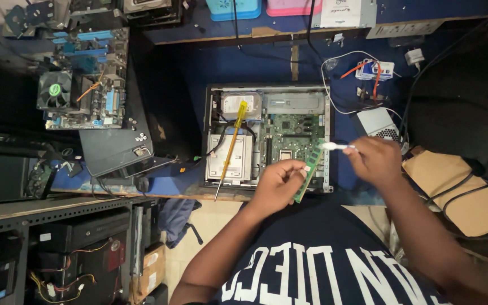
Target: The person uses a screwdriver to remove screws from a computer case, detaches a fan, and then cleans a RAM module with a toothbrush. The person works on the motherboard area and handles the RAM stick separately.
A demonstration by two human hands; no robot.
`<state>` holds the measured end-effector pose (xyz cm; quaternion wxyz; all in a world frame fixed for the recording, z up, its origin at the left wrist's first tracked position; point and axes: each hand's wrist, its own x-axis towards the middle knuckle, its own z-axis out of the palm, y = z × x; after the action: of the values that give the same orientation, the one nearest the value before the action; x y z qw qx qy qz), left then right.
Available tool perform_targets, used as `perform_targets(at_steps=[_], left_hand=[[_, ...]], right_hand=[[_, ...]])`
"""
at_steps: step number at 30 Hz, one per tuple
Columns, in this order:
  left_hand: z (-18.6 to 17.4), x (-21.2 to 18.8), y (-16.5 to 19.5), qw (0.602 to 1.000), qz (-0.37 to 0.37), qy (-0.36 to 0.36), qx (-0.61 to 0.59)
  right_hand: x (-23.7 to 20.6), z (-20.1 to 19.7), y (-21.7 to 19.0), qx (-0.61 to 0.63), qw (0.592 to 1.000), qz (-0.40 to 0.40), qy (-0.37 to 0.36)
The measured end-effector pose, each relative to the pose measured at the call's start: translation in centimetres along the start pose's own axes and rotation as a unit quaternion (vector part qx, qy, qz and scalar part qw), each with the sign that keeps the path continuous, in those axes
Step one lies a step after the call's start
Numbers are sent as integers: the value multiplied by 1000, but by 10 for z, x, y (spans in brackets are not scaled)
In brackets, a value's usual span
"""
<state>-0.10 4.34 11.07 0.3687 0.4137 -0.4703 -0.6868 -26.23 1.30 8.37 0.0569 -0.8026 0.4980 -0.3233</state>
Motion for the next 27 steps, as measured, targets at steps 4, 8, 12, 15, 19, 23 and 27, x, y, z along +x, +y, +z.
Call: perform_targets(at_steps=[4,8,12,15,19,23,27], left_hand=[[-8,1,2,1000,19,-3,8],[-13,0,1,1000,10,-5,17],[-16,1,0,1000,0,8,14],[-18,1,-1,1000,10,-4,10],[-18,-1,-1,999,18,-2,34],[-18,0,0,1000,10,5,21],[-17,-1,2,999,13,-20,26]], right_hand=[[3,5,-1,13,998,-63,-17],[6,10,-3,31,995,-88,33],[8,13,-3,6,1000,-26,-8],[9,14,-3,4,995,-92,25],[9,13,-3,12,999,-31,-10],[9,10,-3,6,997,-78,13],[10,8,-1,12,997,-79,-1]])
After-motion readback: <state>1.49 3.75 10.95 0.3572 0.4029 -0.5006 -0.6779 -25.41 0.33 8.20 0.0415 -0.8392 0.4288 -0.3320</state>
